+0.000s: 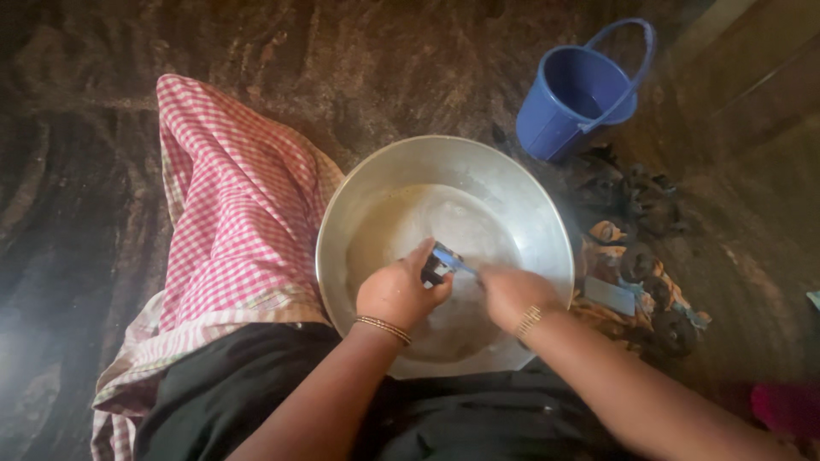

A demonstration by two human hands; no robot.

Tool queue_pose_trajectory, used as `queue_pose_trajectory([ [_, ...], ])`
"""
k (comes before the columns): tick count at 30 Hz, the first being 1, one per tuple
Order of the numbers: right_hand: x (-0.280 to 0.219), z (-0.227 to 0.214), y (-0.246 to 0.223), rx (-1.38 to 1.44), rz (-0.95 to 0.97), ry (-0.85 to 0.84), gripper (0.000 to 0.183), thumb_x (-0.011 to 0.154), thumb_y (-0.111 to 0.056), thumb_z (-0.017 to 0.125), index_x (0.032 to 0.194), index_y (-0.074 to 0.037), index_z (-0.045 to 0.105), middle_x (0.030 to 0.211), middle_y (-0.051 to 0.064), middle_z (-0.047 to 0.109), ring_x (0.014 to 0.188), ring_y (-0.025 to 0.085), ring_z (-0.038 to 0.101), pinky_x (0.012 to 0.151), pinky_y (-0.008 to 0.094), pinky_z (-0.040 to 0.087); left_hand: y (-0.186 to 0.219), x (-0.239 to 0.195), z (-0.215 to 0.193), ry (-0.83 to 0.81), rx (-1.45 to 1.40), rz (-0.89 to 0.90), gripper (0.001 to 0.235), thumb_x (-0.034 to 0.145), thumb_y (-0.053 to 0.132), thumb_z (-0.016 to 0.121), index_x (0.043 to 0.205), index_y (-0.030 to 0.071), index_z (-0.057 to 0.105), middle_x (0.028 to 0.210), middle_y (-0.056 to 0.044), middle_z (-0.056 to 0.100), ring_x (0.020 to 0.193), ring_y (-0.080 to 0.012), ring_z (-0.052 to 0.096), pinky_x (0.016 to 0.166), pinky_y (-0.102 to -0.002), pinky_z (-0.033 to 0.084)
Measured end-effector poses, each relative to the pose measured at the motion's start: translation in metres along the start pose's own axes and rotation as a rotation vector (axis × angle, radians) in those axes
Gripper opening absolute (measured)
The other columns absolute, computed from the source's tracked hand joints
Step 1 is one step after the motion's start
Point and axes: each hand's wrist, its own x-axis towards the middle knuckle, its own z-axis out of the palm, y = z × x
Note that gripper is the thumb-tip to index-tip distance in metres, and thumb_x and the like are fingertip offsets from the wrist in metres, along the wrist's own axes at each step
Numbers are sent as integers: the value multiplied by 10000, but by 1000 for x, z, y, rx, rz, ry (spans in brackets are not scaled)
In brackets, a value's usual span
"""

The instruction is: The person sits on the floor and washes several small metal tools in a basin of soapy water using a blue toothbrush. They scrub each tool, rinse it in the basin, and place it on the floor beside them.

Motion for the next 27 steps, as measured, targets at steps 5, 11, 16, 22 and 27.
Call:
queue_pose_trajectory([
  [5, -21, 2, 20, -71, 54, -75, 264, 1003, -294, 464, 1092, -153, 670, 924, 155, 747, 895, 377, 717, 803, 517, 543, -2, 0, 8, -10, -6, -6, 617, 801, 464, 718, 1349, 195, 633, 953, -114, 760, 821, -327, 725, 708, -453, 567],
  [11, 12, -2, -12, -11, -93, 61, 300, 930, -157, 485, 1177, -145, 656, 940, 167, 737, 885, 397, 705, 740, 537, 544, -5, -6, 7, 62, -1, 46, 621, 815, 460, 721, 1357, 173, 629, 970, -121, 756, 818, -333, 724, 704, -455, 567],
  [16, -10, -7, 1, -35, 66, -81, 233, 969, -249, 495, 1095, -168, 673, 943, 160, 736, 897, 378, 712, 784, 515, 547, 1, 1, 2, -3, -3, -22, 615, 798, 463, 719, 1342, 190, 634, 960, -111, 762, 831, -326, 726, 719, -454, 568],
  [22, -13, 1, 12, -28, 36, -4, 222, 961, -245, 496, 1043, -157, 683, 953, 157, 737, 907, 388, 702, 787, 525, 535, 2, -2, 5, 18, -5, 23, 620, 807, 471, 714, 1353, 189, 632, 984, -120, 756, 830, -333, 726, 712, -456, 571],
  [27, 10, 4, -4, -4, -29, 24, 234, 937, -196, 488, 1060, -163, 685, 967, 156, 735, 916, 388, 699, 783, 524, 537, -1, -4, 1, -20, 19, -93, 659, 812, 508, 721, 1383, 199, 608, 975, -146, 747, 853, -343, 718, 739, -449, 569],
])
